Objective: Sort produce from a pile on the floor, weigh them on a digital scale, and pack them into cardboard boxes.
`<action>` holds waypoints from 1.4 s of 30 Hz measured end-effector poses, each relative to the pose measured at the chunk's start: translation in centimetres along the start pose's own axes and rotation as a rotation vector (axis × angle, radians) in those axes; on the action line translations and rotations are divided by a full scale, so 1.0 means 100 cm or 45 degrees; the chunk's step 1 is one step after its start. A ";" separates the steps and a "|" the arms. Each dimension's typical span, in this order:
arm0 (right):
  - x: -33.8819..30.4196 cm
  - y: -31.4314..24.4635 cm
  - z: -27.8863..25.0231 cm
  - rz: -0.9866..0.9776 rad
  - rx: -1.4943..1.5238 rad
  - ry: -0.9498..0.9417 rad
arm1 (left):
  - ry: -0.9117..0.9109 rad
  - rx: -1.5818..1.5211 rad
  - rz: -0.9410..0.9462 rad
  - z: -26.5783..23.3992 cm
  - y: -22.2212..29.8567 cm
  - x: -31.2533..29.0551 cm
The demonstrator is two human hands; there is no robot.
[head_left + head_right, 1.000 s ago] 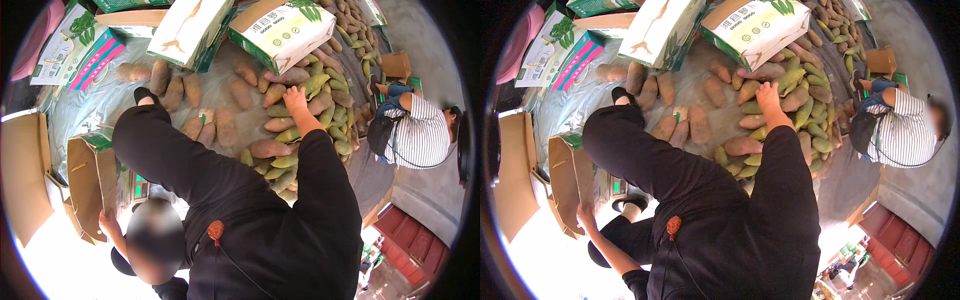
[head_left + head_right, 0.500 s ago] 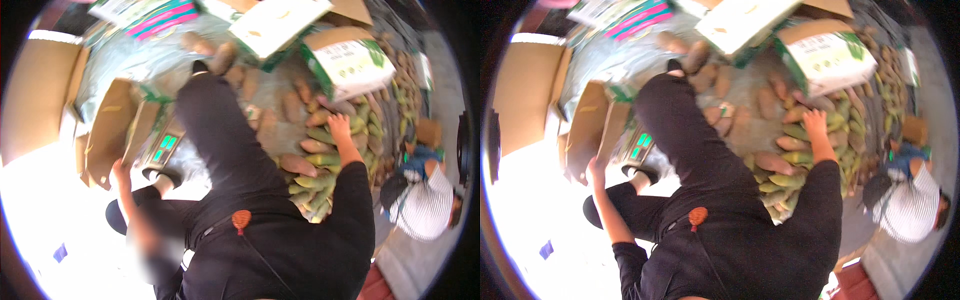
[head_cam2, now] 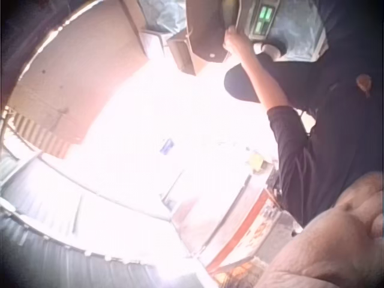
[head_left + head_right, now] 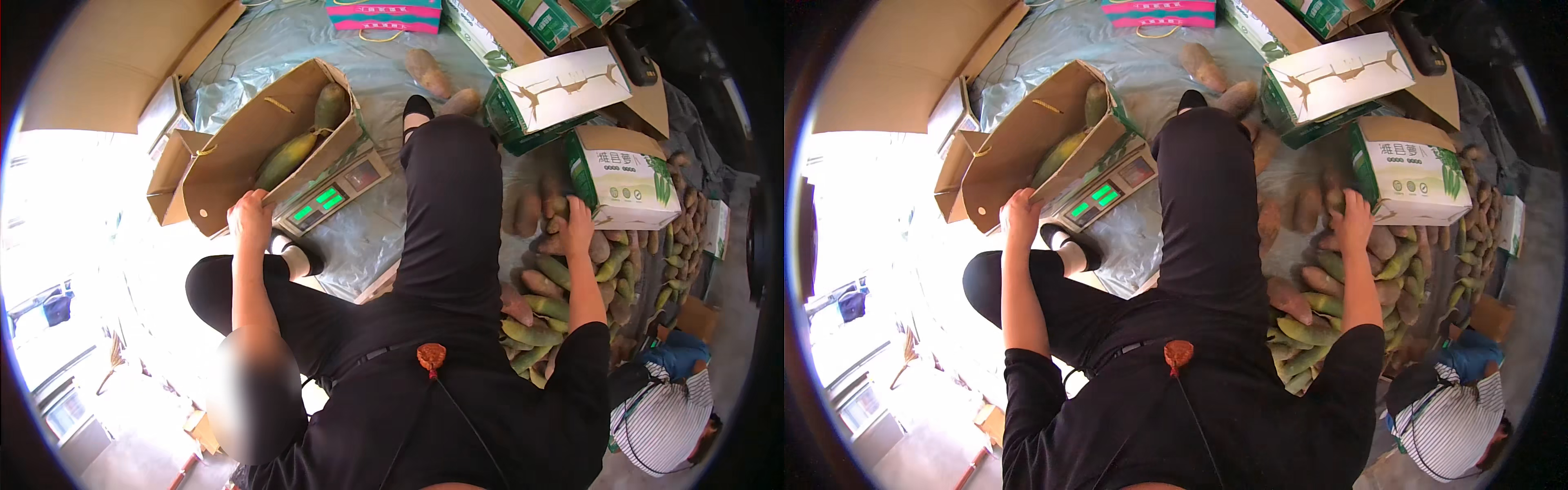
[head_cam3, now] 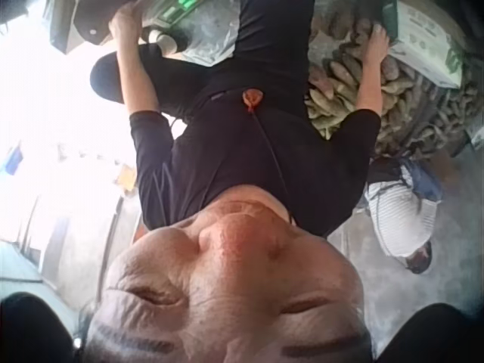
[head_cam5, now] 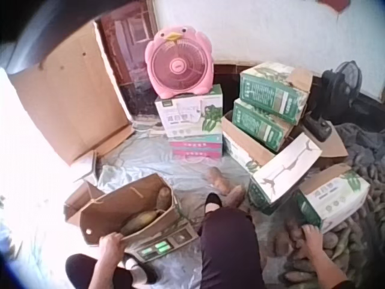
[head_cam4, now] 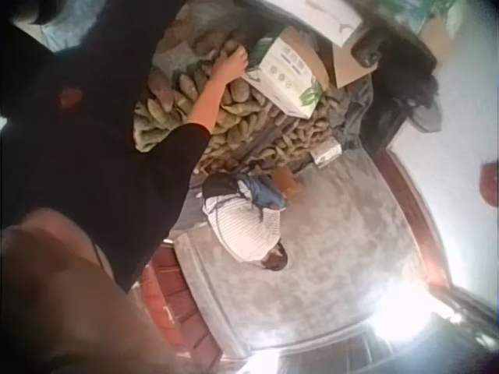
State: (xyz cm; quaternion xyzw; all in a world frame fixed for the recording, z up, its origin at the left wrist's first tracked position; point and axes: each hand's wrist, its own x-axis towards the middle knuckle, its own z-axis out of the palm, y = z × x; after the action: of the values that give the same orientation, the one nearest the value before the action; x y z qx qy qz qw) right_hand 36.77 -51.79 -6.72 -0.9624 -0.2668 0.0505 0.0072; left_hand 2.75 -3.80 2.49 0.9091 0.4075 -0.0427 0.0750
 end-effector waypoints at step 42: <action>0.063 -0.134 -0.132 -0.245 0.903 0.169 | 0.214 -0.420 0.202 0.013 -0.016 0.001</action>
State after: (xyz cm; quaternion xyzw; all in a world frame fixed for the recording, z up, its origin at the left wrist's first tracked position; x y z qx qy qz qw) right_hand 36.60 -36.94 6.34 -0.8718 -0.3211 0.0762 0.3621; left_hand 1.58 -2.90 0.98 0.9141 0.3408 0.1068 0.1918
